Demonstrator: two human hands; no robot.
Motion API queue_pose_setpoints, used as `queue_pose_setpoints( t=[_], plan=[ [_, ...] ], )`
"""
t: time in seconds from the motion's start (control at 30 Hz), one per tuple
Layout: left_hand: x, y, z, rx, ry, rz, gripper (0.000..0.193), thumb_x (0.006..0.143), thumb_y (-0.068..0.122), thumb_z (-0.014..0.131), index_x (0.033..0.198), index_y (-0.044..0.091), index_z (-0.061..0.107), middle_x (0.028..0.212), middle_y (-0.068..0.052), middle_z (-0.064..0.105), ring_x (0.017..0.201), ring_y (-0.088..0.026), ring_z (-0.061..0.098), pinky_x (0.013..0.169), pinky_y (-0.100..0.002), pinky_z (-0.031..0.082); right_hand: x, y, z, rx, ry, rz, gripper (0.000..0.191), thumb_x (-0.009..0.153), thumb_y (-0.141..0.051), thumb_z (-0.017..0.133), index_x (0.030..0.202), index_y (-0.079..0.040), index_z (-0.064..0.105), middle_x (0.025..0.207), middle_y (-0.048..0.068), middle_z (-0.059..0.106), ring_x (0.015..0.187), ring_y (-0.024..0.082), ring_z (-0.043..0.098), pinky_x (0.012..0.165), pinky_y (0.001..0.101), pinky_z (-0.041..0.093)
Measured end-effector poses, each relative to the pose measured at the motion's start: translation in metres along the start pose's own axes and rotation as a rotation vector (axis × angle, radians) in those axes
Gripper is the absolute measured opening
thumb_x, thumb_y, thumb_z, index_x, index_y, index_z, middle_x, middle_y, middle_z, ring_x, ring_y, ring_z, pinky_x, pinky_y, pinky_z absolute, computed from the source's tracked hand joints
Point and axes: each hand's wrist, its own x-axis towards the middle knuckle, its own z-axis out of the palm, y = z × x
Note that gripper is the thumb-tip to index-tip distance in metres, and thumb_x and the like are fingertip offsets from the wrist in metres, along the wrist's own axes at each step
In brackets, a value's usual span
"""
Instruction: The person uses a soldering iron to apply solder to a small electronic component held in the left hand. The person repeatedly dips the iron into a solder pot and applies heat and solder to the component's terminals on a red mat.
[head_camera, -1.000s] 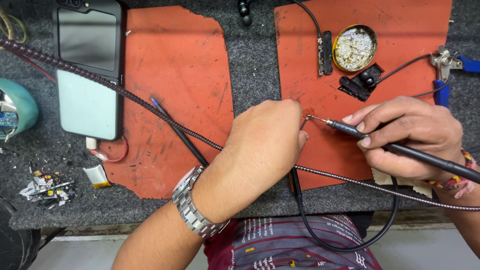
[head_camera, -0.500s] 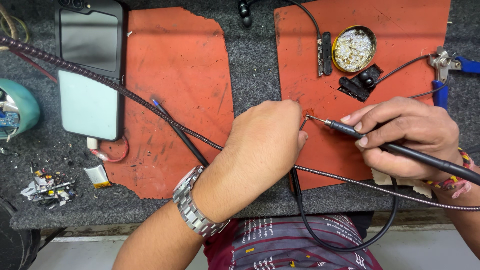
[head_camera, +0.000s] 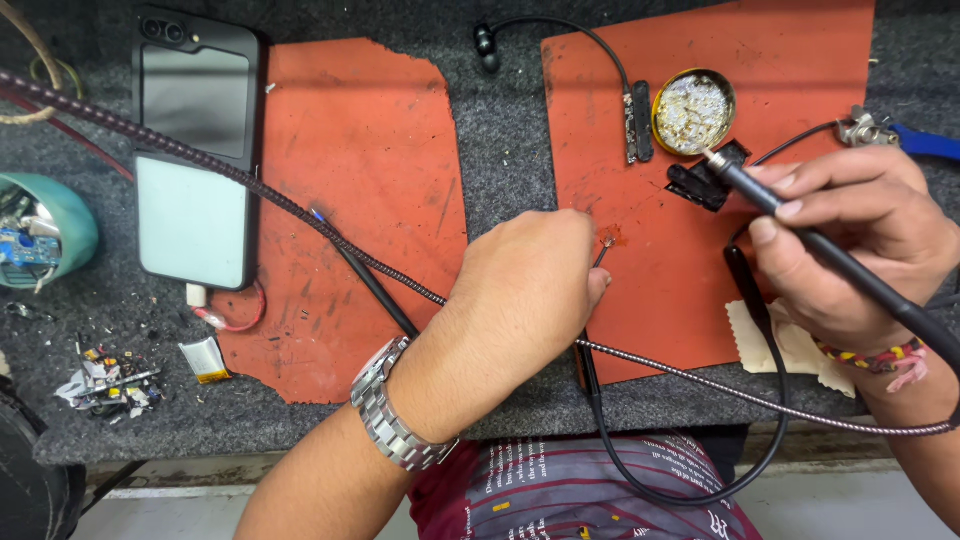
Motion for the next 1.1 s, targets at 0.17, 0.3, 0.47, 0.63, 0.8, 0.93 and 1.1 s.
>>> queue_pose_setpoints(
  t=[0.17,0.3,0.47,0.63,0.8,0.93,1.1],
  plan=[
    [-0.0005,0.0012,-0.0022,-0.008,-0.026,-0.021,0.026,0.084,0.025,0.074,0.087,0.001,0.067,0.085,-0.02,0.071,0.088,-0.04,0.07,0.076,-0.052,0.055,0.0019,0.0007,0.001,-0.047,0.049,0.068,0.015,0.102,0.002,0.076,0.107,0.001,0.062,0.115,0.013,0.063,0.108,0.02,0.073,0.093,0.0265,0.063],
    [-0.0019,0.0012,-0.002,-0.016,-0.012,-0.018,0.025,0.084,0.025,0.074,0.088,0.001,0.068,0.086,-0.019,0.071,0.089,-0.04,0.069,0.076,-0.052,0.054,0.004,0.0007,0.0018,-0.185,0.02,0.025,0.014,0.097,0.004,0.079,0.102,0.003,0.067,0.111,0.016,0.068,0.102,0.021,0.073,0.085,0.0259,0.062],
    [-0.0033,0.0011,-0.003,-0.026,-0.008,-0.015,0.024,0.084,0.025,0.073,0.088,0.002,0.069,0.086,-0.019,0.071,0.089,-0.039,0.07,0.077,-0.052,0.055,0.0044,-0.0026,0.001,-0.232,0.003,-0.011,0.014,0.093,0.002,0.079,0.101,0.002,0.068,0.111,0.016,0.07,0.1,0.021,0.073,0.085,0.0268,0.061],
    [-0.0034,0.0009,-0.0021,-0.018,-0.014,-0.023,0.024,0.084,0.025,0.073,0.088,0.002,0.069,0.086,-0.018,0.072,0.089,-0.039,0.07,0.076,-0.052,0.055,0.0046,-0.0054,0.0005,-0.235,-0.03,-0.039,0.014,0.094,0.003,0.08,0.099,0.0,0.068,0.108,0.015,0.07,0.101,0.022,0.074,0.088,0.0282,0.062],
    [-0.0037,0.0007,-0.0021,-0.017,-0.004,-0.017,0.024,0.084,0.025,0.073,0.087,0.002,0.068,0.086,-0.019,0.071,0.088,-0.039,0.07,0.076,-0.052,0.055,0.004,-0.0054,0.0001,-0.207,-0.026,-0.023,0.013,0.095,0.002,0.079,0.098,0.0,0.067,0.106,0.015,0.069,0.101,0.022,0.074,0.089,0.028,0.062],
    [-0.0033,0.0004,-0.0016,-0.026,0.008,-0.006,0.024,0.084,0.025,0.073,0.087,0.002,0.068,0.085,-0.019,0.071,0.088,-0.04,0.069,0.075,-0.053,0.054,0.0036,-0.0018,-0.0002,-0.104,0.053,0.165,0.013,0.091,0.0,0.079,0.095,0.0,0.066,0.109,0.014,0.069,0.091,0.019,0.073,0.077,0.0247,0.059],
    [-0.0038,0.0001,-0.003,-0.036,-0.012,-0.012,0.024,0.085,0.025,0.073,0.086,0.002,0.067,0.084,-0.018,0.071,0.088,-0.039,0.07,0.075,-0.052,0.055,0.0031,-0.003,-0.0021,-0.1,0.045,0.168,0.014,0.09,0.002,0.077,0.096,0.001,0.064,0.108,0.015,0.068,0.091,0.021,0.071,0.076,0.025,0.059]
  ],
)
